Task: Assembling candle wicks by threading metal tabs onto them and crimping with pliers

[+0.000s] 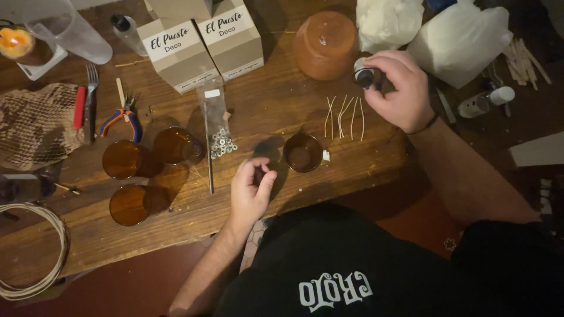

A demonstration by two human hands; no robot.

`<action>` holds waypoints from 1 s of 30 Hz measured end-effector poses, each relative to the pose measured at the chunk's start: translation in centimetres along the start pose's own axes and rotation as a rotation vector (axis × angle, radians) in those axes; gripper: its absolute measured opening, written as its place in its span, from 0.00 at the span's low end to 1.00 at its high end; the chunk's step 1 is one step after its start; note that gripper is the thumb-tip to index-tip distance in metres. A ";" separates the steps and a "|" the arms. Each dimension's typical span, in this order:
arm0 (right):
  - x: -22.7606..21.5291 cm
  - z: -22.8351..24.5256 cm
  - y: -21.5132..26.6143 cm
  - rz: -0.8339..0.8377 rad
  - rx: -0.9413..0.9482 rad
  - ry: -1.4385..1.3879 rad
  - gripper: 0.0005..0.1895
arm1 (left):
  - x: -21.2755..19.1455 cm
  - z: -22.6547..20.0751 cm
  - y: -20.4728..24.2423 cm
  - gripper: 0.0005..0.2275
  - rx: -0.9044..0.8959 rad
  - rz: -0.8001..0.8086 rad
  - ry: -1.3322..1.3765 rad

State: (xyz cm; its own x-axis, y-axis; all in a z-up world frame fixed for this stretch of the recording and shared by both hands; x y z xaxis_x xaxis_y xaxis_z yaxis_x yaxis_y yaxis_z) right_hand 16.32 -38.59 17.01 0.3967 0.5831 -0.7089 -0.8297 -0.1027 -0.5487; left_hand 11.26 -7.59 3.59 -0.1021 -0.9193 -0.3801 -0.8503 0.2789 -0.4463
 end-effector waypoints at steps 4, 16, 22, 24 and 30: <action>0.0 0.3 -0.1 0.002 0.003 -0.009 0.20 | -0.1 0.2 0.1 0.11 -0.018 -0.004 -0.004; 6.5 -13.5 3.6 0.223 0.369 0.176 0.10 | 0.7 0.2 0.1 0.10 0.016 0.028 -0.041; 9.6 -18.0 5.5 0.265 0.392 -0.208 0.20 | -0.1 -1.6 -0.1 0.07 0.077 0.033 -0.068; 10.5 -19.7 6.2 0.304 0.330 -0.216 0.23 | -0.1 -2.0 0.1 0.06 0.075 0.027 -0.058; 10.4 -18.8 6.9 0.367 0.390 -0.339 0.23 | 0.0 -3.9 0.9 0.06 0.180 0.104 -0.121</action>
State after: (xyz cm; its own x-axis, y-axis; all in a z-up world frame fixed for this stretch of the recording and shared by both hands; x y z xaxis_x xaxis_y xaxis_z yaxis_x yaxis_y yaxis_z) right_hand 22.07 -48.40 -2.50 -0.0343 0.7954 -0.6051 -0.9955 -0.0806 -0.0495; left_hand 8.47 -8.40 6.38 -0.1128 -0.8462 -0.5208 -0.7314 0.4255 -0.5330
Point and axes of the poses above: each hand's wrist, its own y-axis away from the middle knuckle, its own x-axis out of the palm, z = x × y, the point moved 9 cm from there along -y, towards the middle knuckle, and after that the axes turned 12 degrees about x, right-handed, at the moved point
